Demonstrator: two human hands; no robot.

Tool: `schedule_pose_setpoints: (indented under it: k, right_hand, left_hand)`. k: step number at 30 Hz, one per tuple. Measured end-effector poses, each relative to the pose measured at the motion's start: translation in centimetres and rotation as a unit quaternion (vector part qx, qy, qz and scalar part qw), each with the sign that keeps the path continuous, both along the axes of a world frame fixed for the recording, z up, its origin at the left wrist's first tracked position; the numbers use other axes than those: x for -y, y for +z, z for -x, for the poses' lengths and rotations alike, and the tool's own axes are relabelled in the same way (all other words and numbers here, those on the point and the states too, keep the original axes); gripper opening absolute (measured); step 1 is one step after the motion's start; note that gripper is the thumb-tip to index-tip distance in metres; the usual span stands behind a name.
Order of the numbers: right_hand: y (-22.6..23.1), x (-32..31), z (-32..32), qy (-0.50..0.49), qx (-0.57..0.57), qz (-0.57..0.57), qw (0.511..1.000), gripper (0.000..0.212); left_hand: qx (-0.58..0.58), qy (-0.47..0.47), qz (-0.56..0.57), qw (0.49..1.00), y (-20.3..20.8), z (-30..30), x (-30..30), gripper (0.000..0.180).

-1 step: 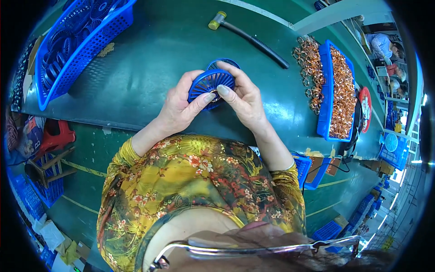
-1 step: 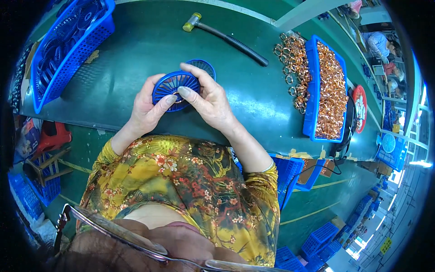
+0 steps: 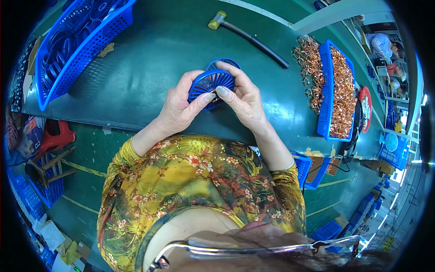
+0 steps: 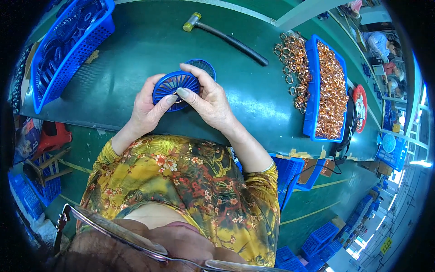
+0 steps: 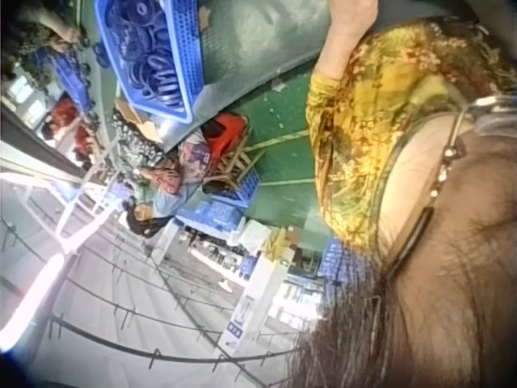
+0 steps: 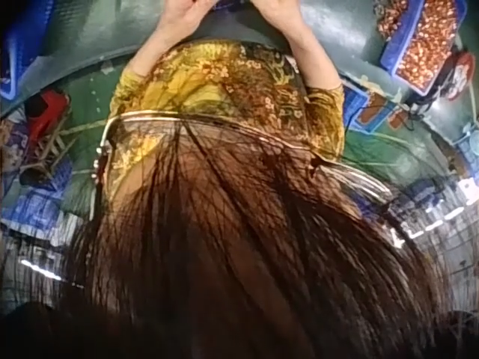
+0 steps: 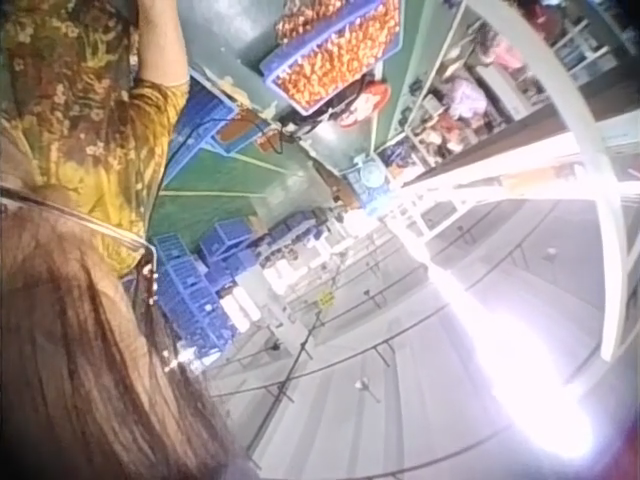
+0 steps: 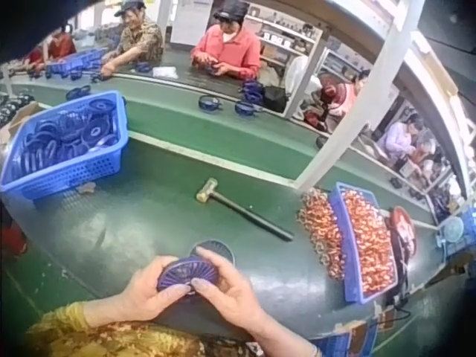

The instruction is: Assembling copper components into blue plastic hubs using a hammer on an assembly line.

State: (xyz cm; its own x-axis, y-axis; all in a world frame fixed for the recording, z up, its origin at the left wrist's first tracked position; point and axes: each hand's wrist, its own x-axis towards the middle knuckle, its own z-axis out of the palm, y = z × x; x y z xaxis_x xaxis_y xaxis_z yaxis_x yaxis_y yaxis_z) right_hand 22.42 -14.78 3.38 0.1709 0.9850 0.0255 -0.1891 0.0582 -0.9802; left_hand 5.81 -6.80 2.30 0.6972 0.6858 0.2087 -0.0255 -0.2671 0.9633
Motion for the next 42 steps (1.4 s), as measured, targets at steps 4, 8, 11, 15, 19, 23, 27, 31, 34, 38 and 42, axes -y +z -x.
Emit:
schedule_pose_setpoints:
  k: [4, 8, 11, 15, 19, 23, 27, 31, 34, 38, 42]
  right_hand:
    - [-0.4, 0.0, -0.1, -0.002, -0.011, 0.008, 1.000, 0.047]
    - [-0.8, -0.2, -0.1, -0.022, 0.031, -0.016, 0.999, 0.043]
    - [-0.4, -0.7, -0.8, -0.013, 0.070, -0.008, 0.997, 0.041]
    - [-0.3, -3.5, -5.4, -0.087, 0.254, -0.032, 0.963, 0.033]
    - [-1.7, -5.3, -17.2, -0.339, 0.697, 0.142, 0.616, 0.046]
    - [-5.0, -3.1, -22.4, -0.327, 0.799, 0.169, 0.475, 0.034]
    - [-5.0, -1.0, -23.8, -0.321, 0.669, 0.121, 0.659, 0.026]
    - [-5.1, -1.1, -22.8, -0.301, 0.562, 0.161, 0.754, 0.025]
    - [-5.0, -1.7, -22.4, -0.320, 0.614, 0.167, 0.702, 0.023]
    - [-5.1, -1.6, -22.6, -0.353, 0.634, 0.161, 0.669, 0.025]
    - [-5.2, -1.4, -22.4, -0.358, 0.651, 0.193, 0.641, 0.032]
  left_hand:
    - [0.004, 0.015, -0.033, 0.999, -0.4, -0.2, 0.2, 0.041]
    - [0.002, 0.005, -0.036, 0.999, -0.6, -0.3, 0.0, 0.040]
    - [0.008, 0.005, -0.029, 1.000, -0.8, -0.5, -0.2, 0.040]
    - [0.009, 0.123, -0.214, 0.969, -1.4, -1.1, -1.2, 0.038]
    - [-0.174, 0.194, -0.397, 0.880, -0.9, -0.8, -3.1, 0.039]
    - [-0.210, 0.179, -0.371, 0.886, -2.2, 0.4, -3.2, 0.042]
    - [-0.098, 0.277, -0.417, 0.860, 1.9, 5.4, -6.9, 0.031]
    - [-0.207, 0.420, -0.473, 0.747, 5.8, 13.2, -13.6, 0.030]
    - [-0.368, 0.567, -0.432, 0.597, 4.5, 20.3, -20.0, 0.042]
    - [-0.576, 0.560, -0.153, 0.575, 6.5, 23.6, -22.4, 0.053]
    - [-0.579, 0.533, -0.200, 0.584, 5.6, 23.3, -23.5, 0.043]
